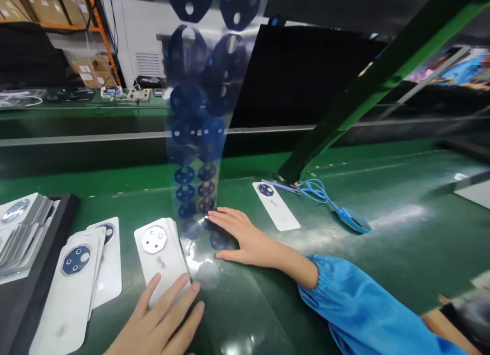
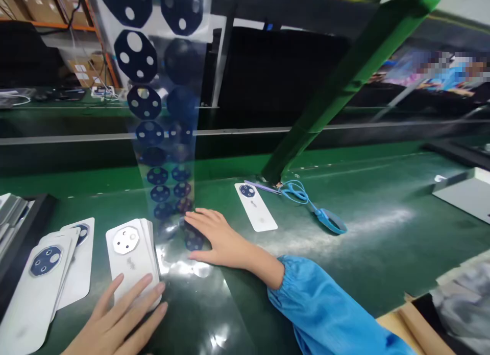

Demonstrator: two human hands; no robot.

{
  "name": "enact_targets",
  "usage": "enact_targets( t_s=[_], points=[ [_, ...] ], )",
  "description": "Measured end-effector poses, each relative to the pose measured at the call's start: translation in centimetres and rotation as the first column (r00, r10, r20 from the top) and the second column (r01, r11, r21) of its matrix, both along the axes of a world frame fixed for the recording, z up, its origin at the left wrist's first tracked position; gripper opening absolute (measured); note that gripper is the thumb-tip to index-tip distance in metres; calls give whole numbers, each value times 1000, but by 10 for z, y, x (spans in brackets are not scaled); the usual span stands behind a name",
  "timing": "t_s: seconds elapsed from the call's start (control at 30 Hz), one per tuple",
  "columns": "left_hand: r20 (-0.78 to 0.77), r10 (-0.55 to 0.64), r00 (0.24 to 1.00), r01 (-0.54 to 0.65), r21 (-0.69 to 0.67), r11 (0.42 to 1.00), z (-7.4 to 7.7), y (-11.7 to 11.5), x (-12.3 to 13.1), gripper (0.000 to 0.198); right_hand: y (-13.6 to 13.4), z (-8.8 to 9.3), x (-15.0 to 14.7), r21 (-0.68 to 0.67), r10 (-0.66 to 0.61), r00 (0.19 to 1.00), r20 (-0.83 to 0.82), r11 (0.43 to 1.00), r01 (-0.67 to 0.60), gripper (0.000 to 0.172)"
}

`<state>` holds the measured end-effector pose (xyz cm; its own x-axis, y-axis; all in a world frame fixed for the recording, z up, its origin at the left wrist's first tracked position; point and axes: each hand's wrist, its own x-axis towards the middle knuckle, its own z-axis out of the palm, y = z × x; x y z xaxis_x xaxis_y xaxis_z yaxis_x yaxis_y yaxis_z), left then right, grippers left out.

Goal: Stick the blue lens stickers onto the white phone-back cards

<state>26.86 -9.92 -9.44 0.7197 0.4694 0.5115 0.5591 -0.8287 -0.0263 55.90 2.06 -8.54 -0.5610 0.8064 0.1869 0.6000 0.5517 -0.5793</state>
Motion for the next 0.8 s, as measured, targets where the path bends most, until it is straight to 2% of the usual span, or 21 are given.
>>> enact_targets(
  t_s=[0.07, 0.17, 0.23, 0.3, 0.4, 0.47, 0.53, 0.63, 0.73, 0.8],
  points=[
    [-122, -54, 991, 60, 44, 997, -3, 2, -1, 36, -1, -1, 4, 23, 104, 991, 89, 994, -106, 82],
    [-244, -69, 967, 82, 40, 996, -5, 3, -4, 36, -4, -5, 5, 119, 59, 995, 85, 991, -69, 79],
    [-256, -63, 965, 72, 26, 997, -4, 3, -5, 34, -6, -7, 5, 186, 38, 999, 32, 982, -44, 73],
    [-258, -76, 963, 84, 19, 996, -3, 2, -5, 35, -8, -8, 4, 250, 44, 999, -21, 968, -38, 56],
    [-285, -62, 956, 69, 16, 997, 0, 0, -2, 48, -11, -7, 4, 327, 75, 995, -68, 944, -49, 22],
    [-313, -13, 950, 12, -6, 1000, 1, -1, 0, 62, -13, -5, 4, 366, 115, 990, -78, 927, -79, 12],
    [-337, 12, 942, -24, -31, 999, 3, -1, 2, 79, -16, -2, 3, 409, 172, 983, -64, 903, -132, 12],
    [-341, -21, 940, 6, -45, 999, 4, 1, 3, 97, -21, 5, -2, 429, 219, 975, 31, 878, -210, 10],
    [-344, -64, 937, 43, -69, 997, 4, 4, 2, 98, -27, 16, -7, 419, 207, 970, 125, 875, -241, 12],
    [-345, -79, 935, 51, -89, 995, 2, 4, 1, 95, -30, 24, -7, 459, 220, 963, 158, 847, -269, 14]
  ],
)
